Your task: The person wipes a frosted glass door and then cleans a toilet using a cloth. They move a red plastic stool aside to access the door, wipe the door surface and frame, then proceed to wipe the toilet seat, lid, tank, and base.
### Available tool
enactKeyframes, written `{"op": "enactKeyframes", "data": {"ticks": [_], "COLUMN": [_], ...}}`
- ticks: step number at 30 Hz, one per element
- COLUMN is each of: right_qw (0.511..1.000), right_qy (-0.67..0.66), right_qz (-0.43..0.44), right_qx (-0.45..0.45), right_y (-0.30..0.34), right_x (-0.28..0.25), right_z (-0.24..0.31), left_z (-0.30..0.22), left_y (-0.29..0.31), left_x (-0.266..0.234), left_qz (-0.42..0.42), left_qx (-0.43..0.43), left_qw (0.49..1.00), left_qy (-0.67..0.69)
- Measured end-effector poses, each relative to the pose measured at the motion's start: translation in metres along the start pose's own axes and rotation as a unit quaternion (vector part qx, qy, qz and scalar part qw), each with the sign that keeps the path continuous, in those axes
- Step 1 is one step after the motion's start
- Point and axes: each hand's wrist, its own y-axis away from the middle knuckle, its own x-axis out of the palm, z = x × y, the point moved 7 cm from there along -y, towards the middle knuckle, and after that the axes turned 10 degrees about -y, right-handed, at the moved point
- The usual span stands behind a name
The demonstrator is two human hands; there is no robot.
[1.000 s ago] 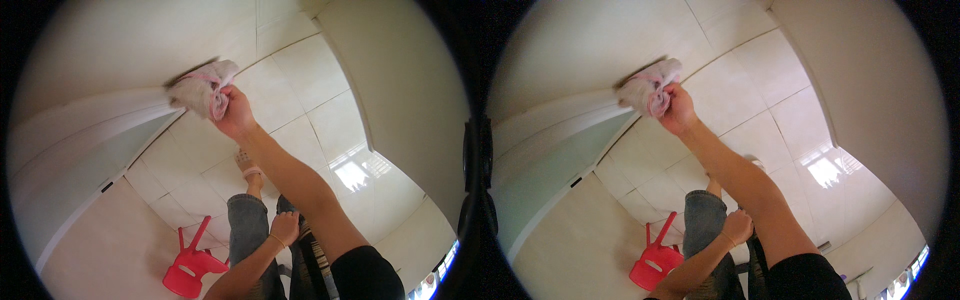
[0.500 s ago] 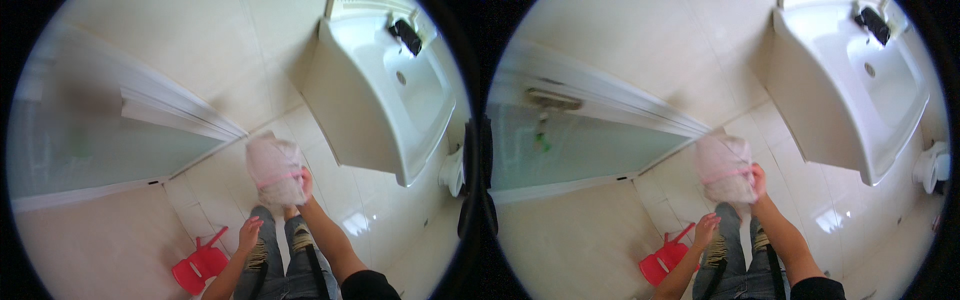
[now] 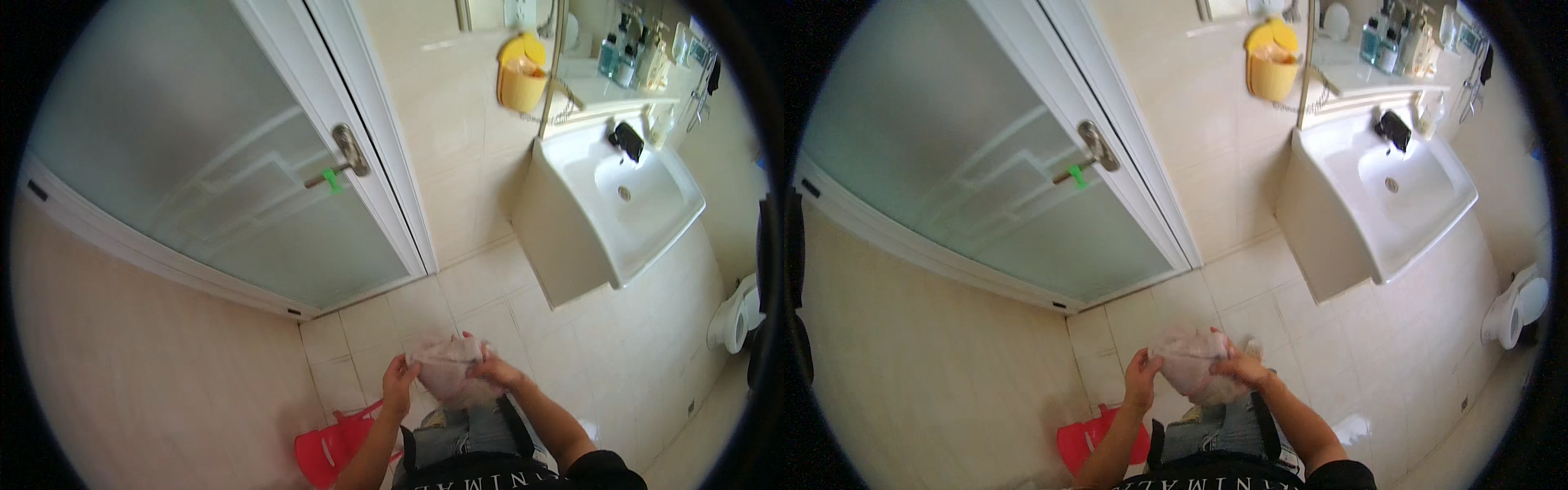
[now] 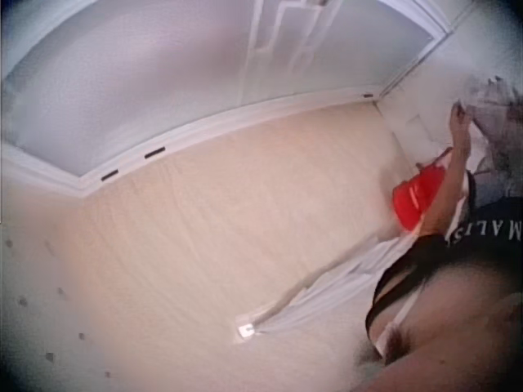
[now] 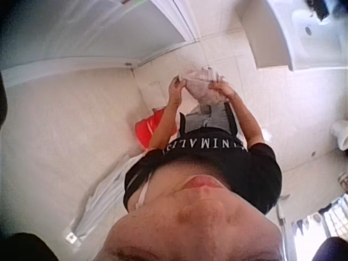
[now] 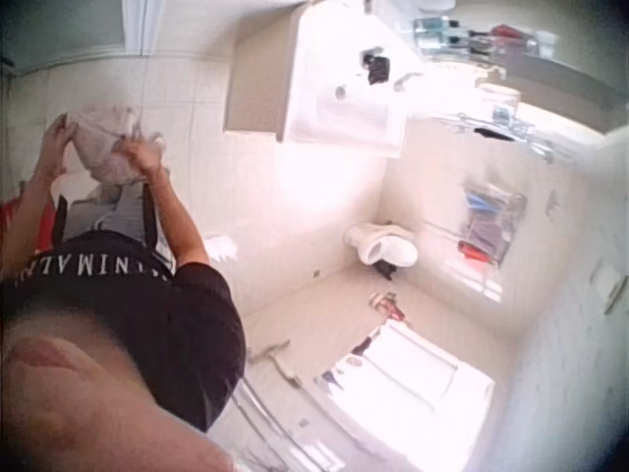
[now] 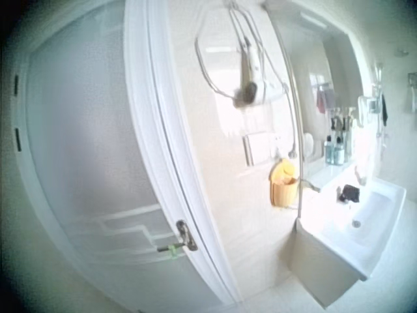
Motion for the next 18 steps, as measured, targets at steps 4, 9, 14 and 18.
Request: {"op": "enactKeyframes", "data": {"ticks": [4, 9, 14, 18], "right_qw": [0.994, 0.987, 0.937, 0.842], "right_qy": [0.078, 0.163, 0.322, 0.346], "right_qz": [0.069, -0.017, -0.079, -0.022], "right_qx": [0.036, -0.003, -0.107, -0.414], "right_y": [-0.005, -0.028, -0.064, -0.066], "right_x": [0.018, 0.057, 0.057, 0.184], "right_z": [-0.029, 0.010, 0.142, 0.308], "left_z": [-0.058, -0.065, -0.037, -0.043], "left_y": [0.048, 0.053, 0.054, 0.077], "left_x": [-0.008, -0.068, -0.123, -0.123], "left_qz": [0.012, -0.113, -0.220, -0.275], "left_qx": [0.105, 0.123, 0.062, 0.138], "left_qw": [0.991, 0.972, 0.963, 0.931], "left_qy": [-0.087, -0.163, -0.144, -0.198]}}
